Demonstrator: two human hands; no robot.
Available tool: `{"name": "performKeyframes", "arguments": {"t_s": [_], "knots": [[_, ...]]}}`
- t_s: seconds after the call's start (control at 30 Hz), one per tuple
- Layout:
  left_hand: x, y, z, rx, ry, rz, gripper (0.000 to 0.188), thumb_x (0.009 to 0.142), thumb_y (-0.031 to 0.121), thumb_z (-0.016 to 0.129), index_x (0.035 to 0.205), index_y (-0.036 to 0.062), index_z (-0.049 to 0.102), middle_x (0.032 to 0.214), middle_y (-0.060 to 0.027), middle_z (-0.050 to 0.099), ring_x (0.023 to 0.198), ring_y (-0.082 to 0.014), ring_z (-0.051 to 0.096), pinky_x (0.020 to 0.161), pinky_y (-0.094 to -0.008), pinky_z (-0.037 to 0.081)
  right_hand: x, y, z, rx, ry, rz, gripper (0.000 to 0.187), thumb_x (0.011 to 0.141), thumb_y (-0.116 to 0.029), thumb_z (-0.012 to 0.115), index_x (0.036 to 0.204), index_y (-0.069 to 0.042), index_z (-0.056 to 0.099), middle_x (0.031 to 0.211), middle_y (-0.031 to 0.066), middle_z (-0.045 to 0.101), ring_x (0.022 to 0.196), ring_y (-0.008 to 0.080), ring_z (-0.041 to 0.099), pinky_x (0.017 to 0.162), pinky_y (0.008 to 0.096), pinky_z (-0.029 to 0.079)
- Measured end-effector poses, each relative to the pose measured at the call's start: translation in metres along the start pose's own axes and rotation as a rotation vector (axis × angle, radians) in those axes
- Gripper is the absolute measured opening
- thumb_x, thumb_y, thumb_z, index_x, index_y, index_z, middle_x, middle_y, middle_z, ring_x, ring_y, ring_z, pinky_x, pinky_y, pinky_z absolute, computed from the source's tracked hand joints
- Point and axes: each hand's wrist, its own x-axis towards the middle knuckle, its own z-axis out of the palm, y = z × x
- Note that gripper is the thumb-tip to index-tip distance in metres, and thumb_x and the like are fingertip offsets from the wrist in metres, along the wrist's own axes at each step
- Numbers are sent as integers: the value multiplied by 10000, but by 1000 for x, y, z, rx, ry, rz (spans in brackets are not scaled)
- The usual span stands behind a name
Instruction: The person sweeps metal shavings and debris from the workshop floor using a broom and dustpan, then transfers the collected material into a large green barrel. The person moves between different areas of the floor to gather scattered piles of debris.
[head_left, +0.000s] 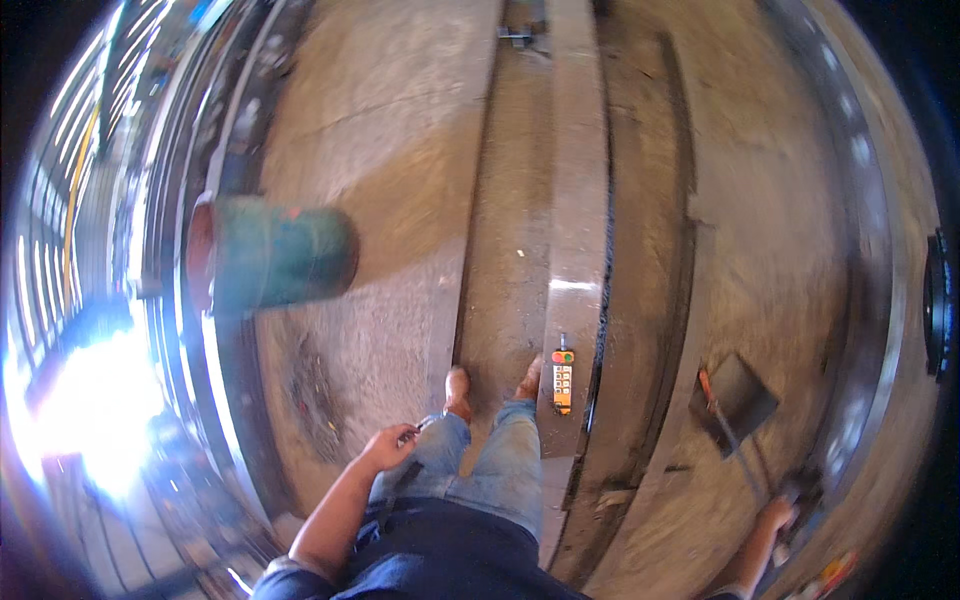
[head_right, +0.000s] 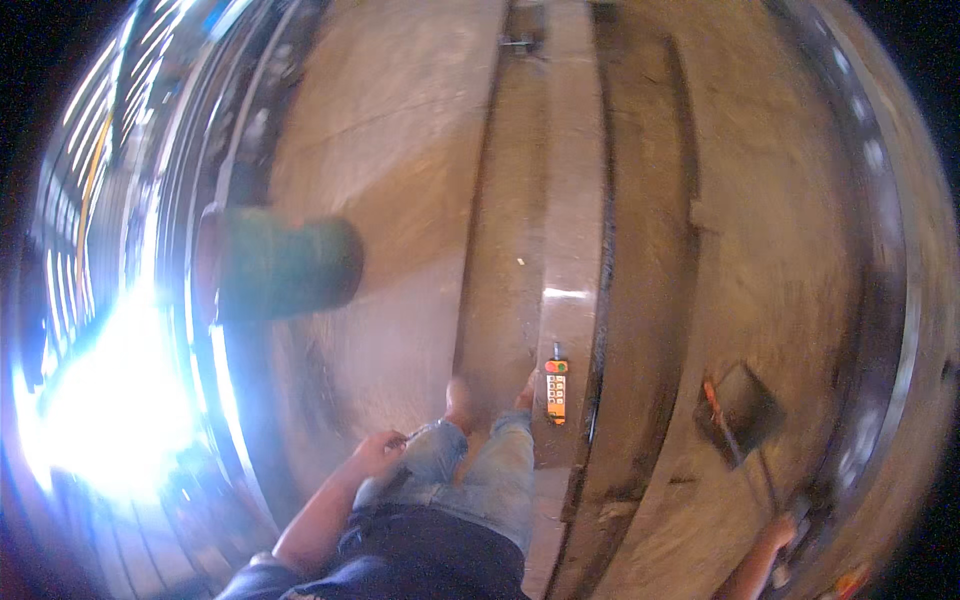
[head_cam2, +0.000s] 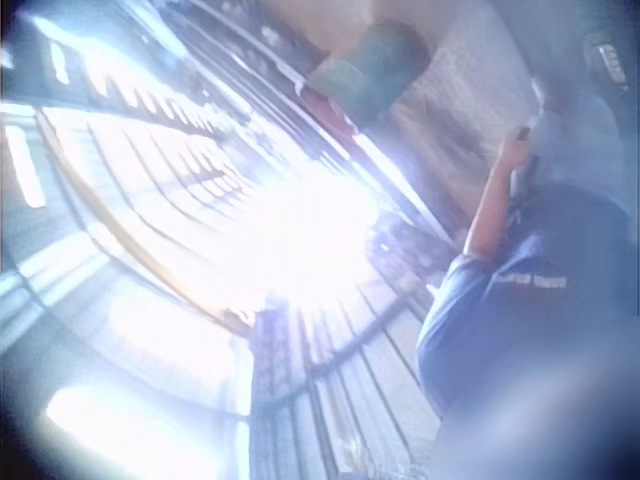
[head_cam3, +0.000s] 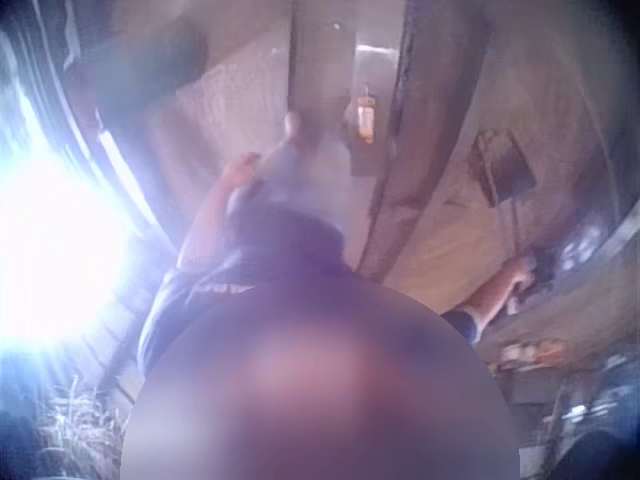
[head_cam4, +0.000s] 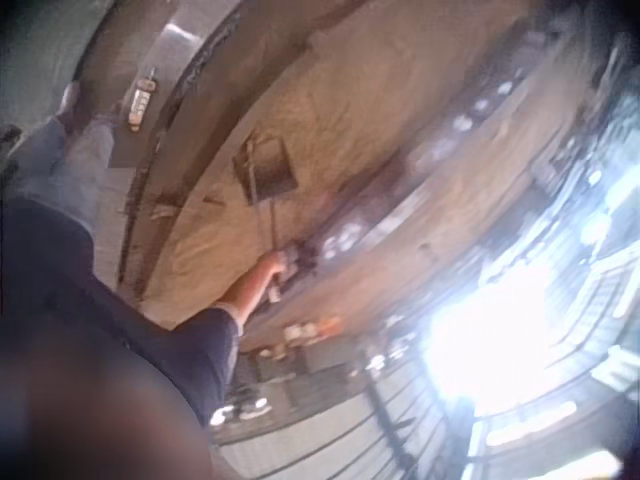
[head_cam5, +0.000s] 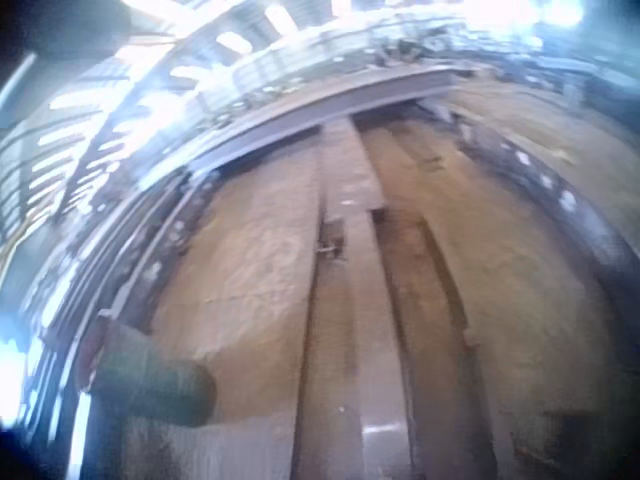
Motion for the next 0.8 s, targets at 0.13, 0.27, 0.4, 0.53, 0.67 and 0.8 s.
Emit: {"name": "performKeyframes", "arguments": {"t_s": [0.13, 0.27, 0.4, 0.53, 0.67, 0.8], "knots": [[-41, -50, 6, 39, -3, -113, 357, 879, 305, 598, 1155, 90, 672, 1056, -144, 720, 974, -316, 692, 877, -420, 538, -56, -22, -78, 134, -225, -8, 271, 922, -198, 607, 1137, -81, 723, 1126, 95, 731, 996, 268, 724, 790, 369, 593], [-62, -109, 13, 26, 42, -116, 376, 867, 341, 609, 1164, 116, 666, 1062, -143, 722, 995, -333, 686, 888, -439, 533, -52, -2, -94, 206, -179, 56, 262, 866, -207, 661, 1070, -71, 755, 1132, 104, 731, 1014, 281, 720, 815, 378, 591], [-59, -129, -14, -73, 223, -77, 379, 869, 367, 621, 1153, 124, 682, 1072, -149, 723, 1014, -328, 685, 896, -421, 535, -60, 39, -117, 212, -111, 36, 275, 833, -219, 689, 1056, -75, 761, 1125, 103, 734, 1011, 279, 720, 822, 382, 590], [-57, -148, -16, -200, 301, -163, 374, 863, 360, 625, 1132, 113, 703, 1053, -150, 727, 1015, -328, 686, 900, -420, 535, -75, 110, -149, 189, -22, 1, 290, 801, -232, 716, 1042, -80, 768, 1118, 103, 736, 1009, 277, 721, 828, 386, 589], [-65, -199, 29, -148, 293, -139, 379, 855, 372, 612, 1119, 119, 712, 1077, -157, 720, 1043, -336, 677, 911, -432, 531, -125, 170, -219, 174, 117, -2, 328, 718, -267, 768, 988, -81, 778, 1079, 107, 745, 987, 272, 725, 841, 398, 585], [-66, -237, 69, -208, 218, -138, 387, 839, 389, 616, 1107, 129, 722, 1117, -166, 710, 1072, -340, 666, 937, -439, 521, -209, 233, -310, 153, 210, 44, 359, 664, -283, 807, 957, -78, 778, 1021, 138, 748, 948, 279, 731, 840, 411, 579]]}}
